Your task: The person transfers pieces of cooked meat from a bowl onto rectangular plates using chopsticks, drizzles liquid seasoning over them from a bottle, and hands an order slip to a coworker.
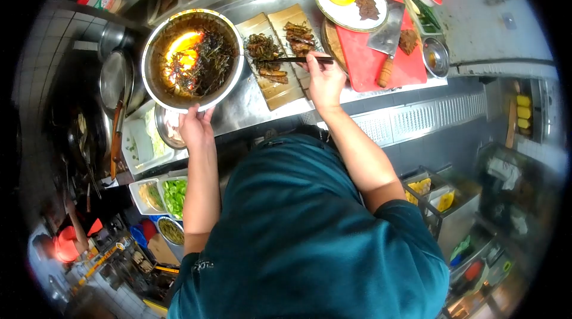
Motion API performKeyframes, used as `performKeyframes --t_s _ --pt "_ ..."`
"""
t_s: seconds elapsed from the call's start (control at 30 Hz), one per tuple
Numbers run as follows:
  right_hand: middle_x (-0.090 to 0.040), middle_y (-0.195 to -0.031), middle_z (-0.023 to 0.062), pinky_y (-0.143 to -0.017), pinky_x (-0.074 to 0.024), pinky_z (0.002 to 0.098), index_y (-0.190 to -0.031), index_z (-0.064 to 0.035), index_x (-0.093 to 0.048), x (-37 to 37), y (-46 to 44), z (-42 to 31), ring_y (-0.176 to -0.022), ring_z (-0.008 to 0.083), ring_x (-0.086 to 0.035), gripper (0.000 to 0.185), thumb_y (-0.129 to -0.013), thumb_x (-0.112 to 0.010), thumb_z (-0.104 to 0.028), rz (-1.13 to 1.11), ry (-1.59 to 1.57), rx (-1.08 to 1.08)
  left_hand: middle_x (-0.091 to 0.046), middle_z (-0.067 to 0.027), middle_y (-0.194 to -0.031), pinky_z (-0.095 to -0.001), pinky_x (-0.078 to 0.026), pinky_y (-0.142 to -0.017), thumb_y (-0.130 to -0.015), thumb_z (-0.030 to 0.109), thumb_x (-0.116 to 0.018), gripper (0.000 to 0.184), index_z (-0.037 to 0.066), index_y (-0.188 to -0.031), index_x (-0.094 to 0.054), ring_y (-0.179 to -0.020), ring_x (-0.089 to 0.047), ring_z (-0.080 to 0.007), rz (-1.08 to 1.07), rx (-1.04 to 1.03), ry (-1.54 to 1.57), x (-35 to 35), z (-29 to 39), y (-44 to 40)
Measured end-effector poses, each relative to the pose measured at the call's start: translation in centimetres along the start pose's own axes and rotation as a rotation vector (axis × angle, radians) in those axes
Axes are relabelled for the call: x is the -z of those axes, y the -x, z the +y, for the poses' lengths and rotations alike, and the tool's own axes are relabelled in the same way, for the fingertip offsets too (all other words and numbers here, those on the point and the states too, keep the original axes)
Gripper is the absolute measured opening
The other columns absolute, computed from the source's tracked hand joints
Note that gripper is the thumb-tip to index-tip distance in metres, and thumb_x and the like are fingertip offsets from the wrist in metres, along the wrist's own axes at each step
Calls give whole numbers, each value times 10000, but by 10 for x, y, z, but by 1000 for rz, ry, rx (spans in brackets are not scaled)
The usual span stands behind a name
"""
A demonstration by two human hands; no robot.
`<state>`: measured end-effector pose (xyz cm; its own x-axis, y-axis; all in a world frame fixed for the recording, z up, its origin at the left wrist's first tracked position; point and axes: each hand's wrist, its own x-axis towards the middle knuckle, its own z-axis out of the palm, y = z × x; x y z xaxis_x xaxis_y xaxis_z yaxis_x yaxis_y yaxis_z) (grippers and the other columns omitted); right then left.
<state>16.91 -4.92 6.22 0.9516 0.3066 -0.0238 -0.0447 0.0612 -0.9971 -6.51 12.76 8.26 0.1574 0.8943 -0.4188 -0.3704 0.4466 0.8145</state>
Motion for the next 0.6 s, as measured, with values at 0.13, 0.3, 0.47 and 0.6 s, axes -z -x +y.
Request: performKeyframes --t_s 0.13,0.3,0.47,0.6 --pt "-690 -854 47 -711 -542 237 -1022 28 -685 14 7 11 -751 104 -660 146 -934 -672 -89 -94 221 54 -619 -117 -1135 -436 -631 -747 -882 -81 -499 327 12 -1191 -550 -980 -653 -239 5 -2 -4 0 -2 2" --pt "-695 -883 64 -705 -564 253 -1048 41 -677 15 10 9 -755 119 -669 169 -936 -668 -85 -92 163 13 -614 -135 -1149 -433 -625 -764 -892 -67 -493 360 -1 -1245 -515 -966 -662 -262 3 2 -27 5 -4 2" --pt "-693 -901 81 -716 -576 255 -1065 48 -668 11 -2 12 -768 132 -677 185 -947 -653 -92 -41 104 -77 -617 -122 -1123 -431 -628 -756 -890 -66 -503 324 5 -1205 -529 -961 -660 -248 -12 -4 -23 2 -4 4" --pt "-690 -900 90 -714 -579 259 -1058 52 -667 11 -9 15 -778 137 -680 181 -954 -641 -94 -10 0 -98 -619 -104 -1088 -429 -632 -744 -885 -66 -503 267 16 -1133 -557 -956 -654 -224 -11 -10 -20 0 -3 7"
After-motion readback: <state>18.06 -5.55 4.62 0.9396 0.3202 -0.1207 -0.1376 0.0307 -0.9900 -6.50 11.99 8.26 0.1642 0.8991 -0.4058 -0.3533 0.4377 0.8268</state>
